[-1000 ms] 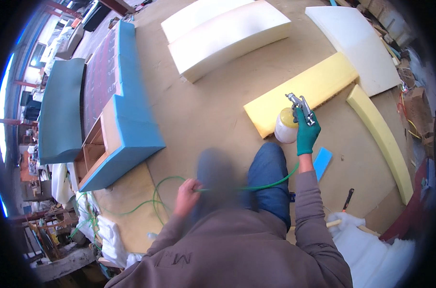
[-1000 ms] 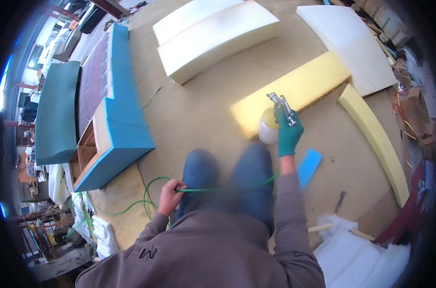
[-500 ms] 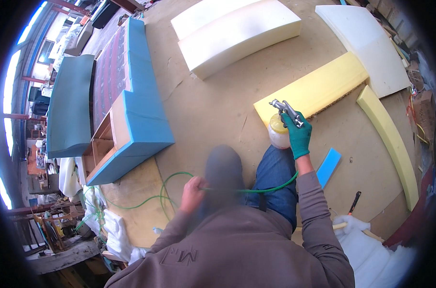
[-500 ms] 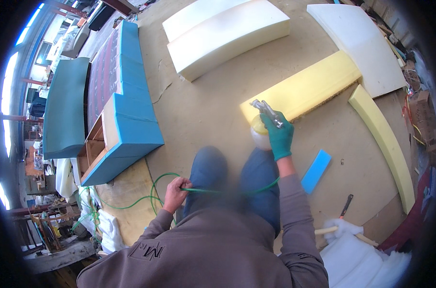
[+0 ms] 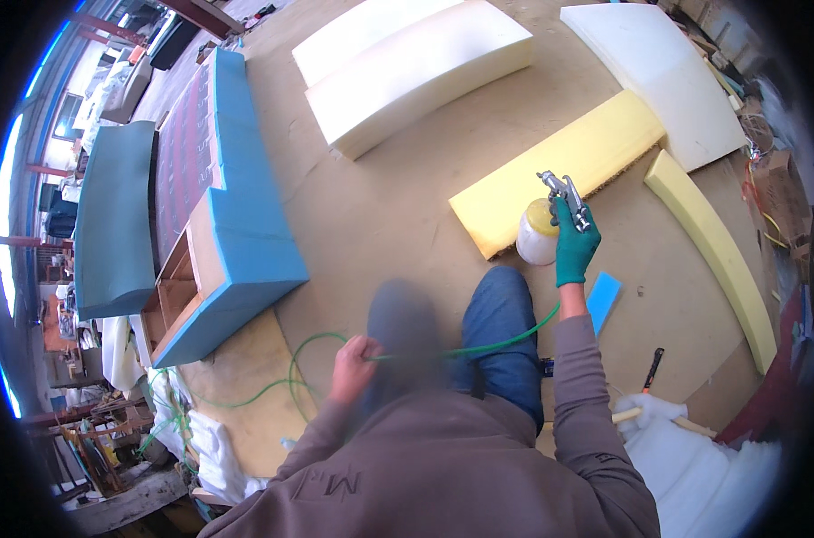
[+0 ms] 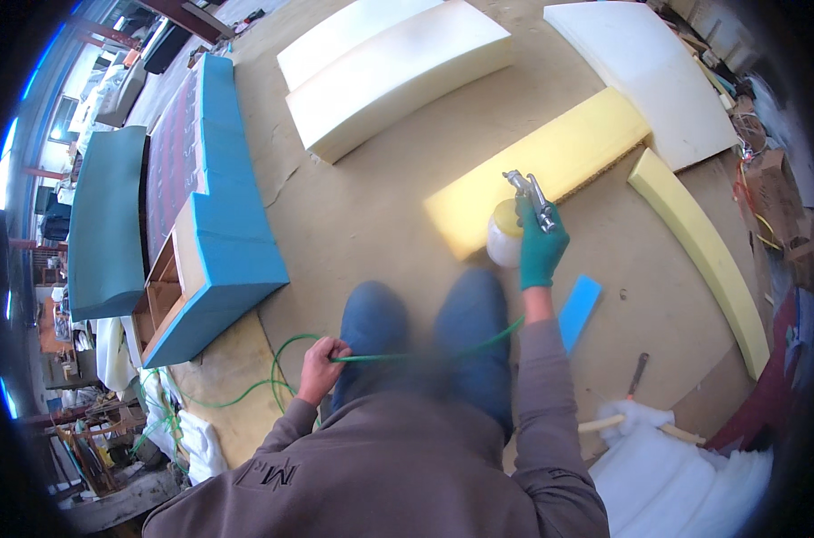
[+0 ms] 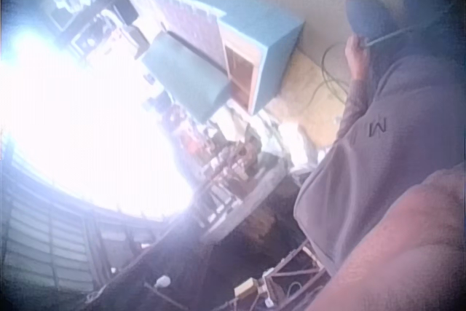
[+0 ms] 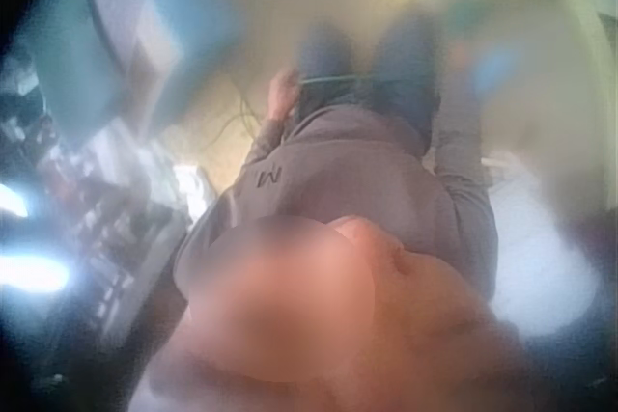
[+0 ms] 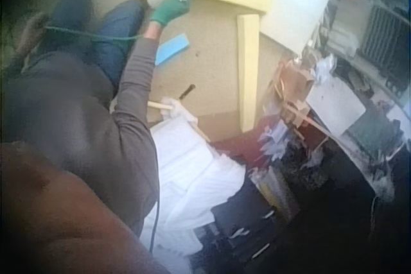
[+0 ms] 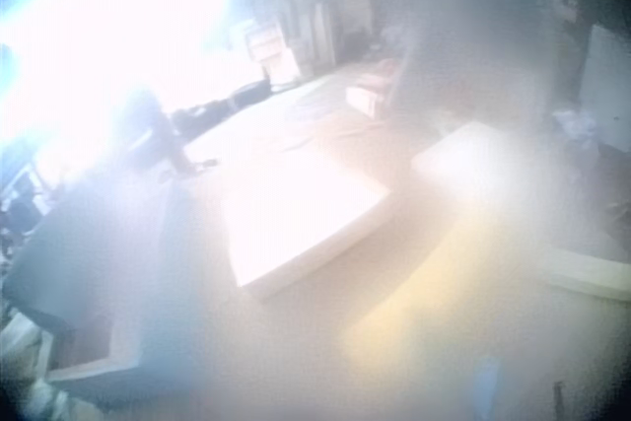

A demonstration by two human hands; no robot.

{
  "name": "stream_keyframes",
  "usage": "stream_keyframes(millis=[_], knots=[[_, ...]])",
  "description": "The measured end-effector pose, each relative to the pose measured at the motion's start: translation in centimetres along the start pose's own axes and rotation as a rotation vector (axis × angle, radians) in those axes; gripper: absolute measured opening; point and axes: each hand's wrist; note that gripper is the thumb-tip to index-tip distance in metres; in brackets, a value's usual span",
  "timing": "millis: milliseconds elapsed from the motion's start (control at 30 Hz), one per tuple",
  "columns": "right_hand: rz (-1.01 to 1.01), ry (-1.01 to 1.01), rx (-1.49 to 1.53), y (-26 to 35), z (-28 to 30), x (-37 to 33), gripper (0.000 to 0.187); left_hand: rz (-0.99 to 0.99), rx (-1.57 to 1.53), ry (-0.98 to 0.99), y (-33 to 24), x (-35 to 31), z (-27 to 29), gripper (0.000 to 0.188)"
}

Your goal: The person sprays adhesive onto a yellow foam piece using a spray gun, then places a white foam sheet on top and presses it down. They peel off a paper backing from the white foam and continue to align and press the foam layers together.

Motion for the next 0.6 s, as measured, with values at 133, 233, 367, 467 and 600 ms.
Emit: stream_keyframes(millis=[133,233,367,467,600], knots=[[0.004,-0.074,0.022,0.7,1.1,1.3,0.022,0.03,-0.021,0.032,-0.5,0.5,-0.2,0.012],[0.023,-0.126,0.039,1.4,1.8,2.1,0.022,0.019,-0.002,0.054,-1.0,1.0,-0.2,0.011],[0.054,-0.19,0.038,2.2,2.7,3.0,0.022,0.003,-0.005,0.066,-1.6,1.3,-0.1,0.011],[0.066,-0.228,0.035,2.6,3.6,3.8,0.023,0.01,-0.011,0.077,-1.8,1.5,-0.1,0.011],[0.081,-0.282,0.038,2.8,4.3,4.8,0.025,-0.01,0.004,0.086,-2.0,1.6,-0.2,0.015]])
Point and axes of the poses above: each hand's wrist, its own x-axis towards the middle knuckle, its own z-axis out of the back of the hand, y = z × x, and after that the axes turned 11 degrees about -z, right-handed
